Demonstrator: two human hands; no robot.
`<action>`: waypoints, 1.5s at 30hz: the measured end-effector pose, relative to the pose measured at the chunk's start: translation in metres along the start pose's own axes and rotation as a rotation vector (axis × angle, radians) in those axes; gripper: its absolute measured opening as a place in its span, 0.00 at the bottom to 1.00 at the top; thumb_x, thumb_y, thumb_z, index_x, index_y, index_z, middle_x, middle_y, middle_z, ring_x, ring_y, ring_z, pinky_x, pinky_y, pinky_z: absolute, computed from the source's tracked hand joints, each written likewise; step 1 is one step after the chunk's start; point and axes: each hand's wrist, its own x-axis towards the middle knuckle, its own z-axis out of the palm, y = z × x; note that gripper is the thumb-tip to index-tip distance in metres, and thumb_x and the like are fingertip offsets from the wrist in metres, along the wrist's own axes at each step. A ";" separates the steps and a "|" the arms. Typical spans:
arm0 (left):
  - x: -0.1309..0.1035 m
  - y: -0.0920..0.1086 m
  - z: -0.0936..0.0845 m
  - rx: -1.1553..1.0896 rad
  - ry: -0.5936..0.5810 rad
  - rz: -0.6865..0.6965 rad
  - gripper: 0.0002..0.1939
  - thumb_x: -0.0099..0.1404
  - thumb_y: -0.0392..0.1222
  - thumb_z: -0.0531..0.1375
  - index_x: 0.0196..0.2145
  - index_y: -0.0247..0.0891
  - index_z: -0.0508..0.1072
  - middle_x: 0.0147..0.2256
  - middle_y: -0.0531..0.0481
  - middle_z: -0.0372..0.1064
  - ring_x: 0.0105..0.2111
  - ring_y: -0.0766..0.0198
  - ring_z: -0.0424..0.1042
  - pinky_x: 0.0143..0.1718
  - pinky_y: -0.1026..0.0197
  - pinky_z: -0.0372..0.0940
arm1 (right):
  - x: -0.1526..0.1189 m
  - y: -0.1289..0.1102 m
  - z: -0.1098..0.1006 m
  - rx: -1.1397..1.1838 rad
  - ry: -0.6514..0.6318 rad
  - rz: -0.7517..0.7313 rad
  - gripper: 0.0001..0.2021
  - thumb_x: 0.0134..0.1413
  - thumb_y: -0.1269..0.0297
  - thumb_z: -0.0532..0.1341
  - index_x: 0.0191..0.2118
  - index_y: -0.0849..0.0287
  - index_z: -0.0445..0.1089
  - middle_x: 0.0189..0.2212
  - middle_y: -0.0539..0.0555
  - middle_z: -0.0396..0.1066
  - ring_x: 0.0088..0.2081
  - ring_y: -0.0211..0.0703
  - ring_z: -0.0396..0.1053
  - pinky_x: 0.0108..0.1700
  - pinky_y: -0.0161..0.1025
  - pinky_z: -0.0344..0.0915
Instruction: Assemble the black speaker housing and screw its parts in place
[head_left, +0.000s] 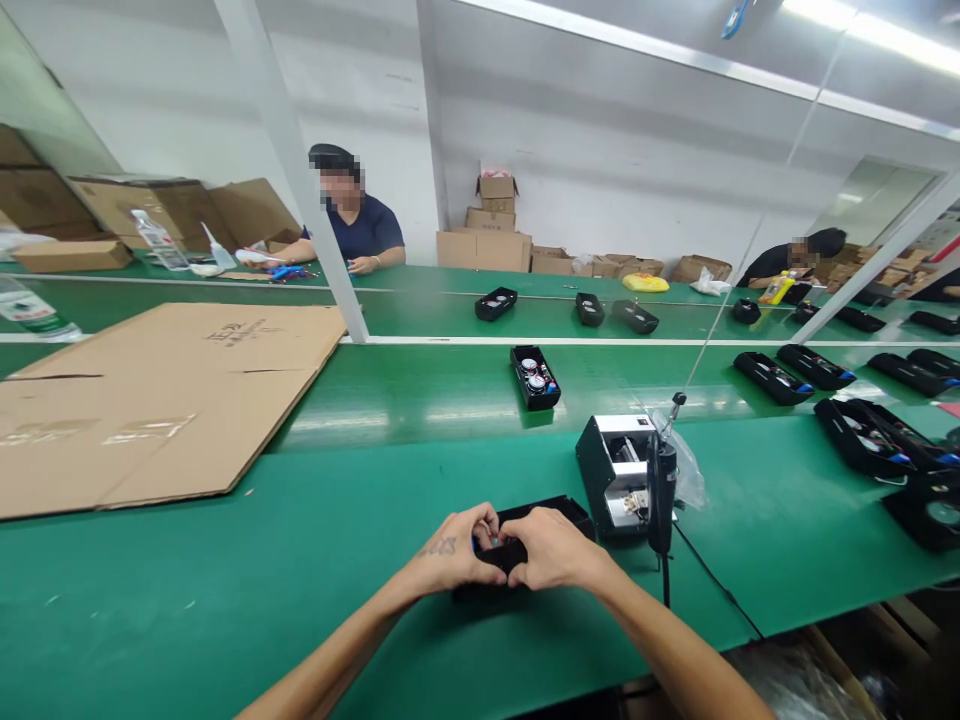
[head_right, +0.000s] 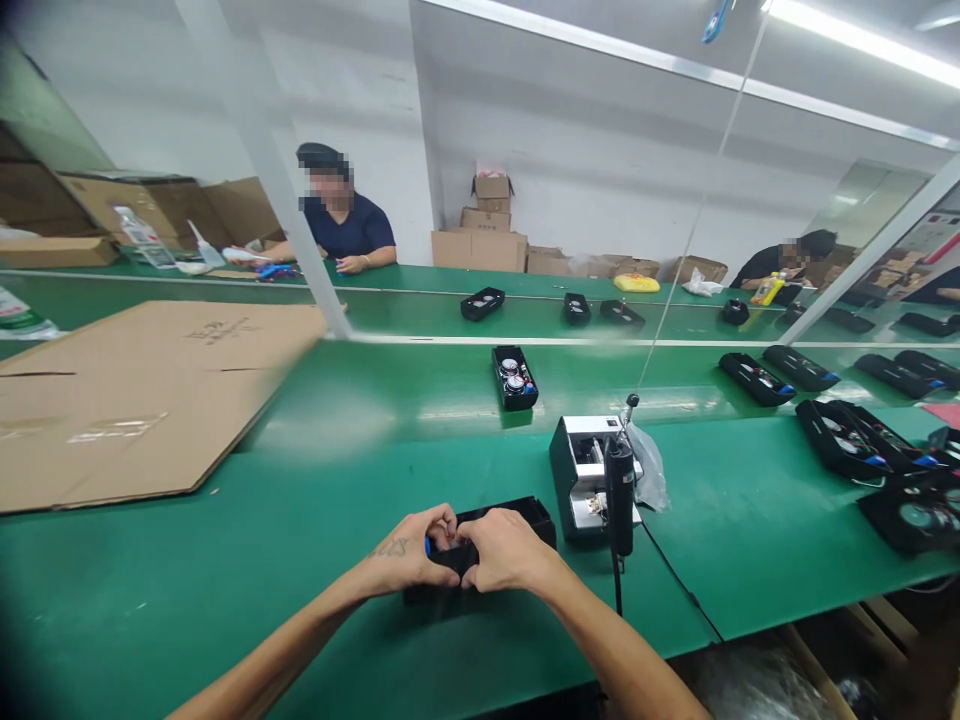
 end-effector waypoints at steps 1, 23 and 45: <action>0.000 0.000 0.001 -0.011 -0.002 -0.005 0.25 0.43 0.41 0.76 0.38 0.41 0.70 0.31 0.61 0.72 0.34 0.64 0.71 0.33 0.63 0.60 | 0.001 0.000 0.003 -0.006 0.008 -0.001 0.20 0.53 0.56 0.73 0.51 0.54 0.81 0.37 0.56 0.82 0.45 0.58 0.80 0.43 0.42 0.61; -0.035 -0.080 0.083 0.373 0.468 0.725 0.22 0.47 0.28 0.71 0.38 0.47 0.76 0.34 0.58 0.77 0.43 0.55 0.75 0.56 0.52 0.65 | -0.086 0.103 0.051 0.183 1.513 0.673 0.38 0.65 0.40 0.64 0.64 0.72 0.69 0.58 0.79 0.71 0.60 0.74 0.70 0.61 0.67 0.68; -0.034 -0.054 0.089 0.575 0.486 0.638 0.13 0.54 0.33 0.70 0.35 0.47 0.75 0.35 0.55 0.79 0.41 0.51 0.79 0.45 0.45 0.78 | -0.079 0.113 -0.023 0.825 1.537 0.337 0.26 0.53 0.47 0.74 0.45 0.59 0.65 0.19 0.43 0.67 0.19 0.39 0.64 0.28 0.39 0.65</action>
